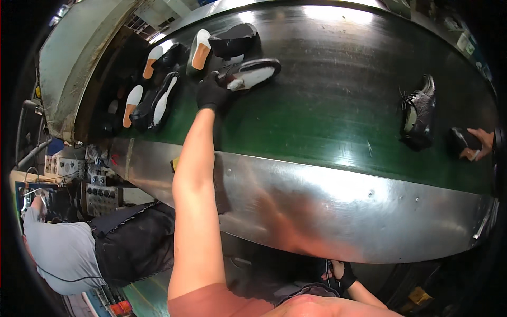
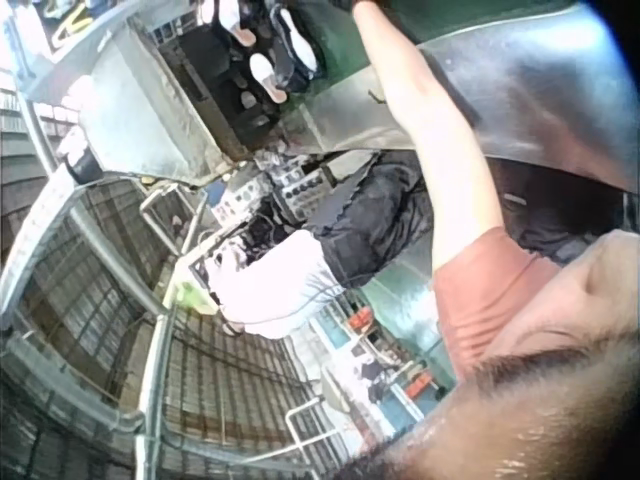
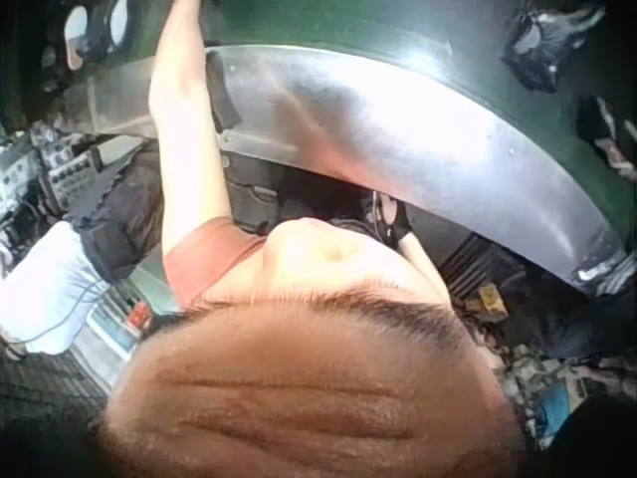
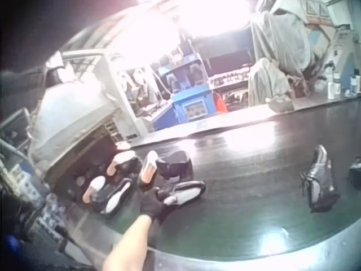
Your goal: The person uses pliers to scrape and clean the sole of a black high-heeled shoe held on their lap. They repeatedly pick up shoes from a nearby conveyor belt, perform the scraping action on the sole, and place the shoes back on the belt. The task is performed one shoe at a time in a repetitive manner.
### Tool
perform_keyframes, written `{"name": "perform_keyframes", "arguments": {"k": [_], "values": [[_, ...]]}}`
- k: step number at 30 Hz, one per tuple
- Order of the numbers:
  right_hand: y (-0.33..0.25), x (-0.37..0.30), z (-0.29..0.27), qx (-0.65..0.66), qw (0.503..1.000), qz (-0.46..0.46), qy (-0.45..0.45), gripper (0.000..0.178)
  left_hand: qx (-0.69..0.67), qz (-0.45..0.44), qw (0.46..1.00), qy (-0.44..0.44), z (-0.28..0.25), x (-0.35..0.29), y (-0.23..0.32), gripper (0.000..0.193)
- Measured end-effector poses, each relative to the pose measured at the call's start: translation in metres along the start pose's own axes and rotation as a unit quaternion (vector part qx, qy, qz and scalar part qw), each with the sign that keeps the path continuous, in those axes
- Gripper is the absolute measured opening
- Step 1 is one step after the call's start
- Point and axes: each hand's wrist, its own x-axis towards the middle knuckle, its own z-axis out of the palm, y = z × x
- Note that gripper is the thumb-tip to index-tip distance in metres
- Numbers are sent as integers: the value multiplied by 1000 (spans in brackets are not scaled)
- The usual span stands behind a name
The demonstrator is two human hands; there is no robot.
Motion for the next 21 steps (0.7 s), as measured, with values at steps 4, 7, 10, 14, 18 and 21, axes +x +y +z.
{"name": "perform_keyframes", "arguments": {"k": [4,7,10,14,18,21], "values": [[3,5,-6,18,1000,-16,2,57,142,-1,989,44,16,-55,51,75],[-6,-2,-1,4,999,-41,12,57,73,39,990,113,14,-95,60,73],[-27,-15,8,-23,999,-23,23,60,-43,16,985,168,21,-108,45,66],[-12,-20,7,-28,999,-2,36,69,-603,-134,785,-51,-14,-115,37,48],[11,-13,-4,-4,996,-42,81,91,-770,-155,619,-15,-49,-216,54,37],[23,-21,4,-15,992,-64,108,98,-705,-127,697,-38,-87,-340,35,38]]}}
